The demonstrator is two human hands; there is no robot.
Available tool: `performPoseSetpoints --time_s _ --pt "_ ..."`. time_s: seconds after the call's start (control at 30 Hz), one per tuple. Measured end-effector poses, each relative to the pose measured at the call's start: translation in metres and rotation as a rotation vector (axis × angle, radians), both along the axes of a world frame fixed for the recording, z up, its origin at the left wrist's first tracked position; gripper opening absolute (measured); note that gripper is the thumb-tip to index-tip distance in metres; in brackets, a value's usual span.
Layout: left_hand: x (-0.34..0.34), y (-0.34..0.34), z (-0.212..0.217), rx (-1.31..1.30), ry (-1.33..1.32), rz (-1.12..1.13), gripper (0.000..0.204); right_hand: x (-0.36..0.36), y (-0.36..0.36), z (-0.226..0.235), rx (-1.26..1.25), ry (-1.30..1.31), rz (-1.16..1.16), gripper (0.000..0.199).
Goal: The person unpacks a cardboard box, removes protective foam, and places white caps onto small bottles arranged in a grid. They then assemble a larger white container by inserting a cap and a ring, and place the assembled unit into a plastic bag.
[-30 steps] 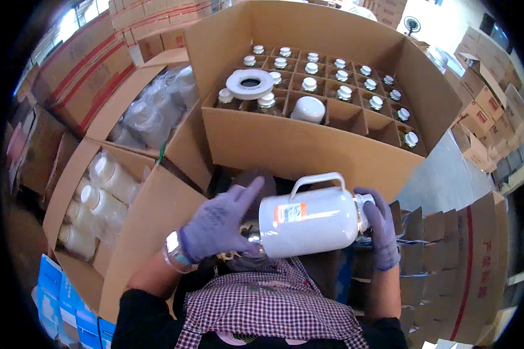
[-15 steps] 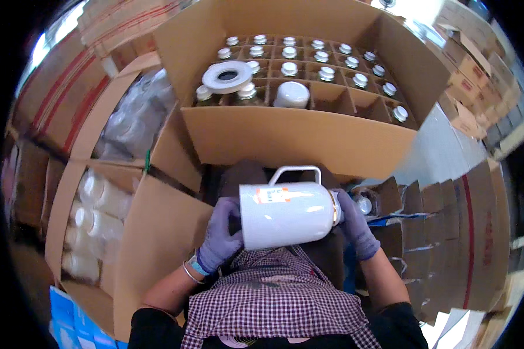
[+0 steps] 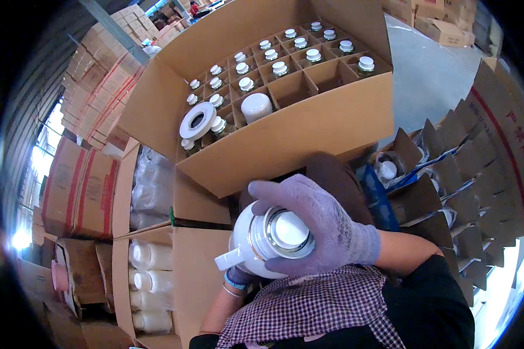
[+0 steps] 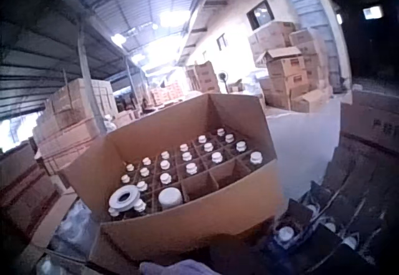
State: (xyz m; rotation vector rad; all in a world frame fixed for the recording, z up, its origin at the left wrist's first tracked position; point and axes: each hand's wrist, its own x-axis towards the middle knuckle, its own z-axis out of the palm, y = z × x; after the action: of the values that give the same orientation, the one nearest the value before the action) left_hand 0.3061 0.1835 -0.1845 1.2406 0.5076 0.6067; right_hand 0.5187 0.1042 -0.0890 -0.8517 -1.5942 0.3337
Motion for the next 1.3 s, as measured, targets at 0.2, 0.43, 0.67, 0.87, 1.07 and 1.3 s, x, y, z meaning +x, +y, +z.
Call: performPoseSetpoints --time_s 0.2,0.43,0.67,0.87,1.07,1.3 --pt "-0.014 -0.002 -0.02 -0.085 -0.024 0.009 0.075 -0.02 -0.005 -0.004 0.025 0.114 -0.059 0.072" --pt "-0.037 -0.002 -0.026 -0.142 -0.015 0.023 0.074 -0.02 0.004 -0.006 0.047 0.034 -0.052 0.062" --pt "-0.045 -0.001 -0.022 -0.133 -0.001 0.009 0.074 -0.011 0.019 0.01 0.058 0.011 0.208 0.057" --pt "-0.061 0.018 -0.024 -0.118 0.045 -0.047 0.074 0.003 0.06 -0.008 0.036 0.077 0.535 0.051" --pt "-0.089 0.048 -0.041 -0.176 0.004 0.064 0.074 -0.04 0.101 0.022 0.156 -0.348 0.909 0.041" --pt "-0.114 0.037 -0.06 -0.443 -0.24 0.324 0.075 -0.004 0.217 0.01 0.064 -0.474 0.439 0.043"
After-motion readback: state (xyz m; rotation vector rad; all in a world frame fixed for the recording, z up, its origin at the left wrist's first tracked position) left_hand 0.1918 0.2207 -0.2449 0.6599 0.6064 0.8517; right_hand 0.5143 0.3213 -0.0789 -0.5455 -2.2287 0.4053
